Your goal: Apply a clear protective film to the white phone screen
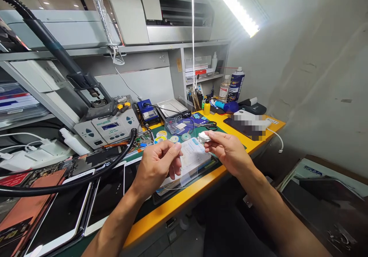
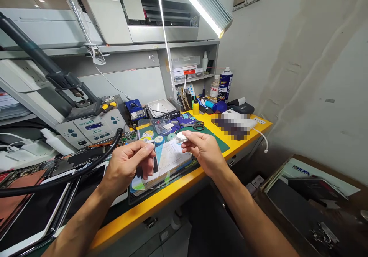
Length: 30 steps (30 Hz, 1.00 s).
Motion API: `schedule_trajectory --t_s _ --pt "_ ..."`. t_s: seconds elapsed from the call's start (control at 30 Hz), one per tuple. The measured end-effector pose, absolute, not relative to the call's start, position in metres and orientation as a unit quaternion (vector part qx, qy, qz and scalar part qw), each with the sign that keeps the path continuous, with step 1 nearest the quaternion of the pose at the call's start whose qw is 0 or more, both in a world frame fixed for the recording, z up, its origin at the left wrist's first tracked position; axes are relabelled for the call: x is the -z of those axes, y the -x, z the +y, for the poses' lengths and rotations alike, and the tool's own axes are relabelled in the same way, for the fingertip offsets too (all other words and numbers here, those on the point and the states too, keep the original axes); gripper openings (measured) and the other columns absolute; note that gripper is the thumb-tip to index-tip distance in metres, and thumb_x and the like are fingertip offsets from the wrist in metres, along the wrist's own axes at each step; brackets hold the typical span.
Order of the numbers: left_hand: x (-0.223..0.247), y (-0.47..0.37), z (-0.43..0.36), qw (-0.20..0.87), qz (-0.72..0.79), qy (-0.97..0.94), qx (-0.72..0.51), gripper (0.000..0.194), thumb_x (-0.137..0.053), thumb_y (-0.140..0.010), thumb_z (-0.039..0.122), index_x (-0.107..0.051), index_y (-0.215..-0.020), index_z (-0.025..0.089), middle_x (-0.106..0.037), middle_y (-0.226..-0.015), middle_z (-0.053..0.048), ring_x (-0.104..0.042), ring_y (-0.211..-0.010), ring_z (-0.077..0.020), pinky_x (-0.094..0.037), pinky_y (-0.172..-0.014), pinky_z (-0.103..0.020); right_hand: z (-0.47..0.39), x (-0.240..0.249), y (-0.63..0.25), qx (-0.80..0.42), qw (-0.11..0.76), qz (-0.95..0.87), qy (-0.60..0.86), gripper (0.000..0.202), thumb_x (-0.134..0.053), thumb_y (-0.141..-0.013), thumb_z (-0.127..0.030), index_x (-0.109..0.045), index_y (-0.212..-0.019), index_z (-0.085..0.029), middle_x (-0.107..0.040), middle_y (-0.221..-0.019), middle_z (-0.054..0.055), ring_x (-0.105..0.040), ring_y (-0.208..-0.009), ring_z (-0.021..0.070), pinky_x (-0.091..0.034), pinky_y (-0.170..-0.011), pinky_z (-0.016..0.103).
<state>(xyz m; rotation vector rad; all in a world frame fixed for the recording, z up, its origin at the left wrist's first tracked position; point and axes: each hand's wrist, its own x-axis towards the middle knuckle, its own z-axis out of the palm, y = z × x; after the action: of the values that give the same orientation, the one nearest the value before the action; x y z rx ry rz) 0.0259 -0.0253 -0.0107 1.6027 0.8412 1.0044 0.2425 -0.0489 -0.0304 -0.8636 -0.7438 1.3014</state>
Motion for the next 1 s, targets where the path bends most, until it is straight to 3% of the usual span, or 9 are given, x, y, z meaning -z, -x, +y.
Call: schedule_trajectory --t_s 0.1,0.2,0.33,0.43,0.6,0.77,0.87,1.0 --pt "0.010 -0.028 -0.026 0.510 0.346 -0.678 -0.400 0.036 -0.066 -0.092 0.043 -0.066 -0.069 0.015 -0.064 -0.053 -0.003 -0.057 -0.040 -0.0131 -0.047 -0.039 -0.023 -0.040 0.025 -0.229 -0.603 0.621 -0.356 0.352 0.035 -0.088 -0.073 -0.043 -0.081 -0.090 -0.012 -0.071 -0.077 0.006 -0.067 -0.073 0.0149 -0.056 -0.069 0.025" --pt "0.009 -0.027 -0.023 0.505 0.348 -0.676 -0.409 0.033 -0.070 -0.089 0.039 -0.068 -0.067 0.014 -0.065 -0.052 -0.004 -0.058 -0.040 -0.0136 -0.046 -0.040 -0.023 -0.024 0.010 -0.224 -0.614 0.617 -0.388 0.304 0.024 -0.088 -0.073 -0.031 -0.080 -0.088 -0.012 -0.073 -0.080 0.005 -0.065 -0.070 0.0117 -0.055 -0.068 0.023" --pt "0.003 -0.014 -0.009 0.478 0.364 -0.622 -0.502 0.024 -0.071 -0.087 0.035 -0.069 -0.074 0.015 -0.066 -0.056 -0.001 -0.062 -0.045 -0.0149 -0.047 -0.040 -0.024 -0.001 -0.015 -0.248 -0.571 0.685 -0.310 0.329 0.010 -0.083 -0.073 -0.019 -0.078 -0.078 -0.013 -0.069 -0.072 0.003 -0.062 -0.066 0.0106 -0.056 -0.063 0.021" --pt "-0.003 0.000 0.004 0.442 0.377 -0.554 -0.596 0.020 -0.067 -0.085 0.035 -0.069 -0.085 0.015 -0.070 -0.065 0.000 -0.064 -0.049 -0.0145 -0.049 -0.041 -0.023 0.004 -0.017 -0.279 -0.488 0.698 -0.358 0.383 0.014 -0.082 -0.073 -0.023 -0.078 -0.084 -0.015 -0.070 -0.077 0.004 -0.063 -0.070 0.0117 -0.056 -0.065 0.023" --pt "-0.010 0.010 0.014 0.447 0.381 -0.493 -0.642 0.027 -0.064 -0.078 0.037 -0.067 -0.093 0.014 -0.072 -0.069 -0.002 -0.067 -0.052 -0.0176 -0.050 -0.040 -0.025 0.002 0.014 -0.322 -0.398 0.593 -0.462 0.526 0.028 -0.088 -0.063 -0.035 -0.079 -0.080 -0.015 -0.074 -0.080 0.009 -0.064 -0.069 0.0165 -0.052 -0.061 0.028" --pt "-0.010 0.011 0.014 0.486 0.371 -0.483 -0.627 0.033 -0.063 -0.074 0.039 -0.065 -0.095 0.013 -0.072 -0.070 -0.004 -0.065 -0.051 -0.0178 -0.049 -0.041 -0.026 0.009 0.028 -0.342 -0.357 0.461 -0.555 0.593 0.019 -0.087 -0.062 -0.033 -0.079 -0.067 -0.016 -0.074 -0.070 0.010 -0.061 -0.061 0.0184 -0.046 -0.054 0.029" --pt "-0.009 0.011 0.014 0.503 0.365 -0.485 -0.615 0.035 -0.061 -0.074 0.041 -0.065 -0.095 0.013 -0.071 -0.070 -0.004 -0.064 -0.050 -0.0178 -0.048 -0.040 -0.026 0.013 0.010 -0.339 -0.300 0.442 -0.599 0.597 0.014 -0.087 -0.060 -0.028 -0.077 -0.060 -0.018 -0.074 -0.072 0.009 -0.062 -0.068 0.0203 -0.044 -0.056 0.028" --pt "-0.005 0.009 0.014 0.518 0.357 -0.489 -0.604 0.038 -0.061 -0.077 0.043 -0.064 -0.100 0.013 -0.071 -0.074 -0.005 -0.064 -0.052 -0.0177 -0.047 -0.041 -0.027 0.015 -0.017 -0.298 -0.306 0.440 -0.642 0.549 0.029 -0.076 -0.079 -0.047 -0.081 -0.078 -0.018 -0.077 -0.087 0.010 -0.068 -0.080 0.0225 -0.051 -0.061 0.028"
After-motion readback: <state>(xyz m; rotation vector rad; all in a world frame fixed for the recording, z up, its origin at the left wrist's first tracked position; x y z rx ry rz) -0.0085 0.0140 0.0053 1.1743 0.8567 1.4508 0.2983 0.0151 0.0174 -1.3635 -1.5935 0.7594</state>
